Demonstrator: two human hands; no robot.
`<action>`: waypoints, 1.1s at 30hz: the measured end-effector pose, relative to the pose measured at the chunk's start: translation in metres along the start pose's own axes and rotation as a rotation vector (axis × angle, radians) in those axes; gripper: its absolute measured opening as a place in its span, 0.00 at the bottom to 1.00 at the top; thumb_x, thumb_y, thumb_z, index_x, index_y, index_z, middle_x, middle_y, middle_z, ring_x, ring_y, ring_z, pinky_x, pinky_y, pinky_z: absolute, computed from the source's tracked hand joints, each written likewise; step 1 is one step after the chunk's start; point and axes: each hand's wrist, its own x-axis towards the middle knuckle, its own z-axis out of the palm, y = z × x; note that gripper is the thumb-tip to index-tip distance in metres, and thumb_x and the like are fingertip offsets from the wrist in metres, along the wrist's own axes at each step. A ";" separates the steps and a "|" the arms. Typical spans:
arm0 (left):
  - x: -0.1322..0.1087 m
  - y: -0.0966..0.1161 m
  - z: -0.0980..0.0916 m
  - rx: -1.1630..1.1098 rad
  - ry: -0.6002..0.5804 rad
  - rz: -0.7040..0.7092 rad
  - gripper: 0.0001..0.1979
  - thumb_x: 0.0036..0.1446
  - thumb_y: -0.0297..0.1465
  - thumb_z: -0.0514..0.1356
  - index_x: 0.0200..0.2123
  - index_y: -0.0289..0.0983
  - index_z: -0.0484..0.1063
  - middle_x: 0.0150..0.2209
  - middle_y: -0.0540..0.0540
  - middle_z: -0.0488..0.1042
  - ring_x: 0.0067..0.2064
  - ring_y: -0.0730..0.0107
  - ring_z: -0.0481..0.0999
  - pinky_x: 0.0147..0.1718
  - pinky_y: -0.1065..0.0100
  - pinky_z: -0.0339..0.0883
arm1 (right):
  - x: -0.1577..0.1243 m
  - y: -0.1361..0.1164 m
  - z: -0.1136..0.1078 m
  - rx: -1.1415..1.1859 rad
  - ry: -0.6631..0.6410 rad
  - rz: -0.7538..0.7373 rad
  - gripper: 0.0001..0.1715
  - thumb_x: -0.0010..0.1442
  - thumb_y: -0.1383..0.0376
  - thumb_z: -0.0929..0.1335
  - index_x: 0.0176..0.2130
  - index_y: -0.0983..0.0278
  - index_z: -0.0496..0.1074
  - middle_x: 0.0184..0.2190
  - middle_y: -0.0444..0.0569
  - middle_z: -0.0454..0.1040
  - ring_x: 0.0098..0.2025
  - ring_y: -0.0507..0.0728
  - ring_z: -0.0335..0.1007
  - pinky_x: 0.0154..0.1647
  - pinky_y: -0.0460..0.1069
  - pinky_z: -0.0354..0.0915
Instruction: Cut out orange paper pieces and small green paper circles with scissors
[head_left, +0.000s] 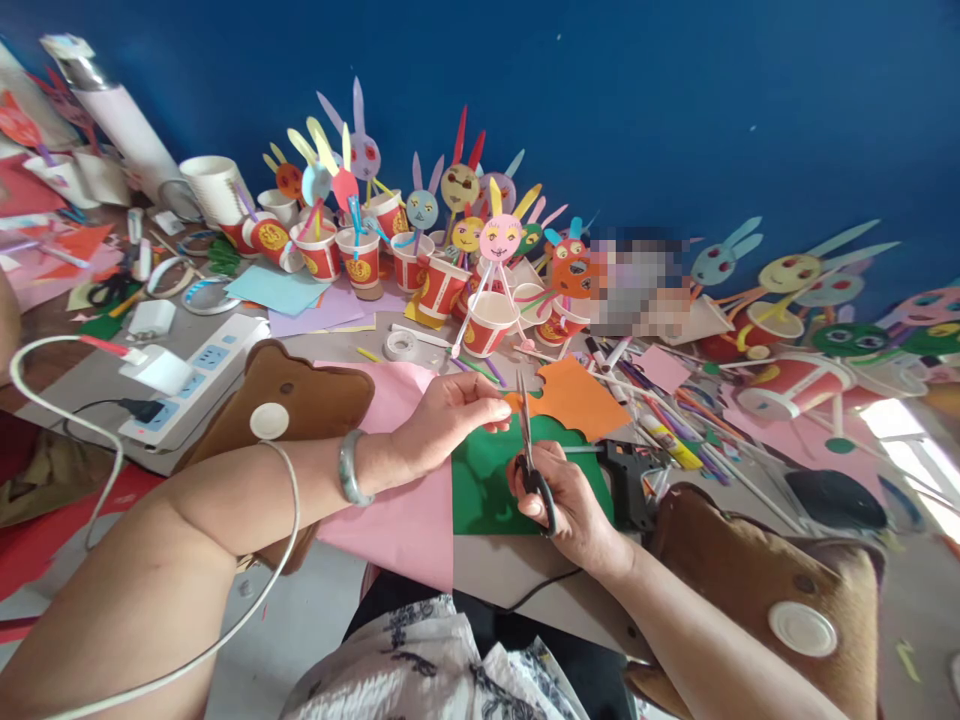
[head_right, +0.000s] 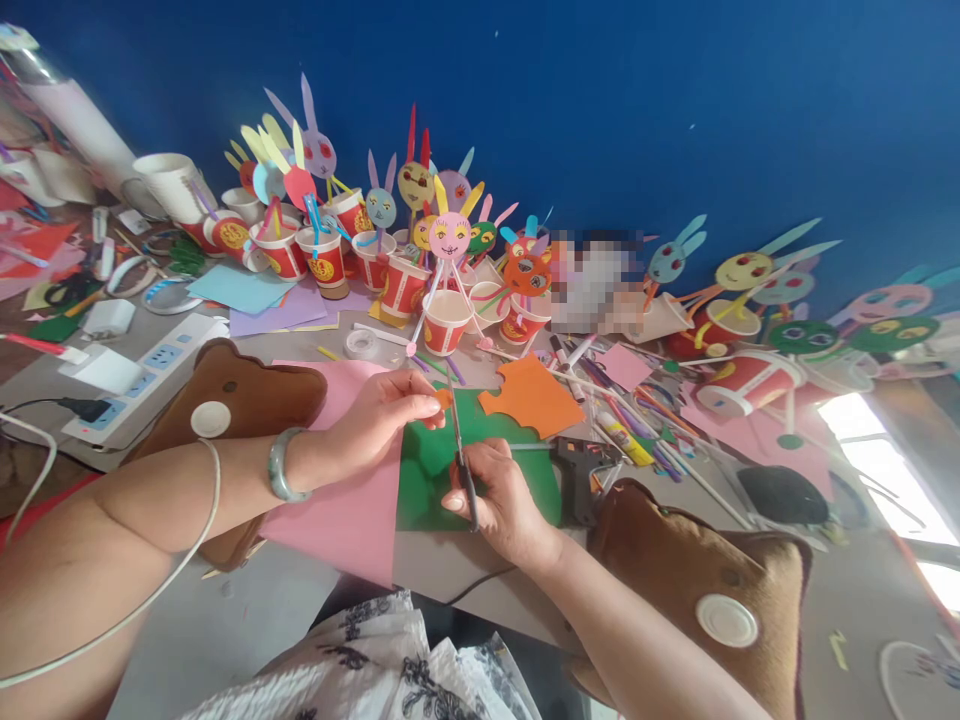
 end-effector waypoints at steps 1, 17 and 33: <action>0.000 0.000 0.000 -0.009 0.001 0.000 0.07 0.52 0.30 0.64 0.26 0.34 0.70 0.26 0.50 0.74 0.32 0.74 0.73 0.36 0.68 0.65 | 0.000 0.000 0.000 0.003 -0.001 0.000 0.41 0.57 0.30 0.55 0.24 0.62 0.64 0.22 0.46 0.69 0.27 0.55 0.61 0.38 0.53 0.59; -0.002 0.005 0.003 -0.005 0.008 -0.060 0.08 0.51 0.30 0.66 0.26 0.33 0.71 0.26 0.49 0.73 0.31 0.74 0.71 0.35 0.68 0.65 | 0.000 0.001 0.000 0.013 -0.013 -0.006 0.40 0.58 0.31 0.57 0.24 0.63 0.63 0.22 0.45 0.69 0.26 0.54 0.61 0.39 0.53 0.58; 0.000 0.001 0.001 0.044 -0.006 -0.009 0.07 0.52 0.29 0.65 0.26 0.34 0.70 0.26 0.50 0.72 0.30 0.75 0.71 0.33 0.69 0.65 | 0.001 -0.003 -0.002 -0.002 -0.019 0.012 0.40 0.57 0.30 0.56 0.24 0.61 0.63 0.22 0.46 0.69 0.27 0.55 0.60 0.39 0.53 0.60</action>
